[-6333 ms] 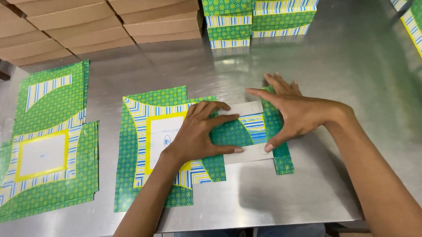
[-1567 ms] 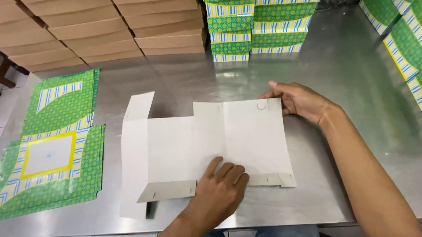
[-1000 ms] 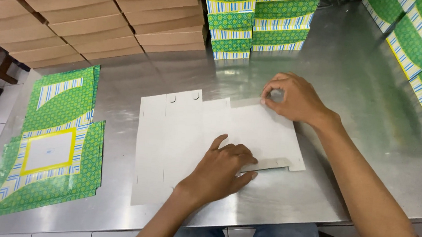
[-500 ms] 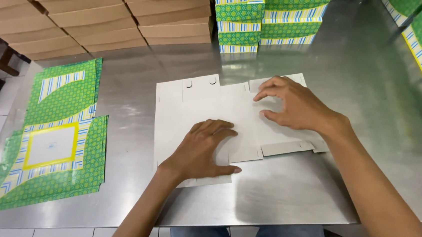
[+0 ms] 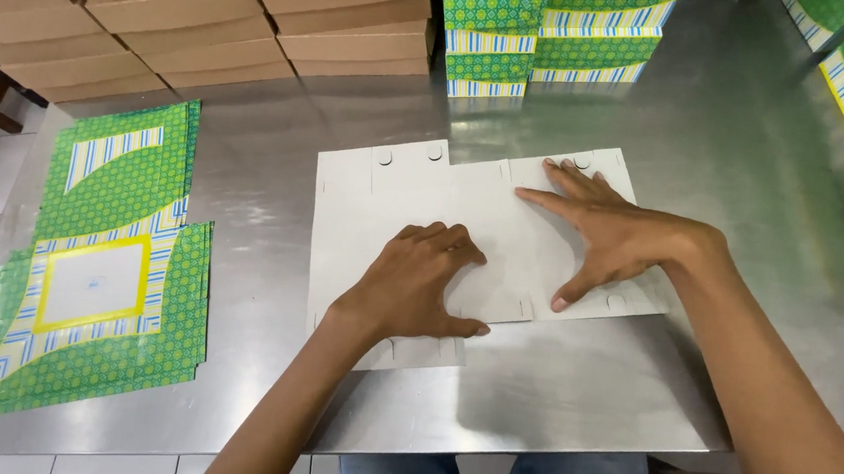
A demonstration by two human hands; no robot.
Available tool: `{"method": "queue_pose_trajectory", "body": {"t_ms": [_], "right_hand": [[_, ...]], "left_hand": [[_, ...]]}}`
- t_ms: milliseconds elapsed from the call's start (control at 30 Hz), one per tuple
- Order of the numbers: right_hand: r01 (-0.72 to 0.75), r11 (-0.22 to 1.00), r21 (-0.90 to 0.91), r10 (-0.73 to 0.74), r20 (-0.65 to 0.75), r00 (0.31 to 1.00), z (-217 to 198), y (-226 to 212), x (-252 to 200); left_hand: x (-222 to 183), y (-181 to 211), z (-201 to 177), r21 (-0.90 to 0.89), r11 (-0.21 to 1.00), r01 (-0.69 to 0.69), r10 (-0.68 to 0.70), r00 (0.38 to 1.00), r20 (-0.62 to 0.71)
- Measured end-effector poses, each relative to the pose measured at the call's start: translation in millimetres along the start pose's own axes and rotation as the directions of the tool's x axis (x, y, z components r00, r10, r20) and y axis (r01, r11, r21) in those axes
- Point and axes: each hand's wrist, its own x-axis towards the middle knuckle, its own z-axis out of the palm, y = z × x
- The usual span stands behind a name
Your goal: Assembling cardboard boxes by folding pre-cut sheets and applying decorative wraps on a stainless steel table.
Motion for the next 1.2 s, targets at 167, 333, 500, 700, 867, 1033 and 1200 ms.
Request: {"method": "queue_pose_trajectory", "body": {"t_ms": [167,333,500,700,867,1033,1200], "right_hand": [[-0.012,1.0,-0.008,0.012,0.005,1.0,-0.2,-1.9,-0.5],[-0.015,1.0,-0.019,0.015,0.006,1.0,2.7,3.7,2.6],[-0.047,0.998,-0.043,0.048,0.013,0.999,2.1,1.8,1.2],[-0.066,0.998,0.006,0.066,-0.108,0.992,7.2,-7.9,6.5],[-0.071,0.997,-0.029,0.063,-0.208,0.976,25.5,-0.1,26.1],[-0.024,1.0,-0.016,0.019,-0.252,0.968,38.9,-17.0,33.9],[0.03,1.0,-0.005,-0.03,-0.323,0.946,54.7,-31.4,41.2]], "left_hand": [[1.5,-7.5,-1.9,-0.007,0.999,-0.045,0.045,0.999,-0.026],[9.0,-21.5,-5.8,-0.118,0.991,-0.056,0.048,0.996,-0.07],[20.5,-35.3,9.1,-0.277,0.957,-0.084,0.036,0.984,-0.174],[18.5,-46.3,14.1,-0.249,0.967,-0.052,0.003,0.981,-0.194],[19.8,-44.6,11.8,-0.27,0.962,-0.031,-0.012,0.988,-0.157],[20.2,-47.7,16.1,-0.258,0.966,-0.021,-0.013,0.991,-0.131],[22.1,-51.8,21.4,-0.227,0.973,-0.04,0.004,0.988,-0.154]]}}
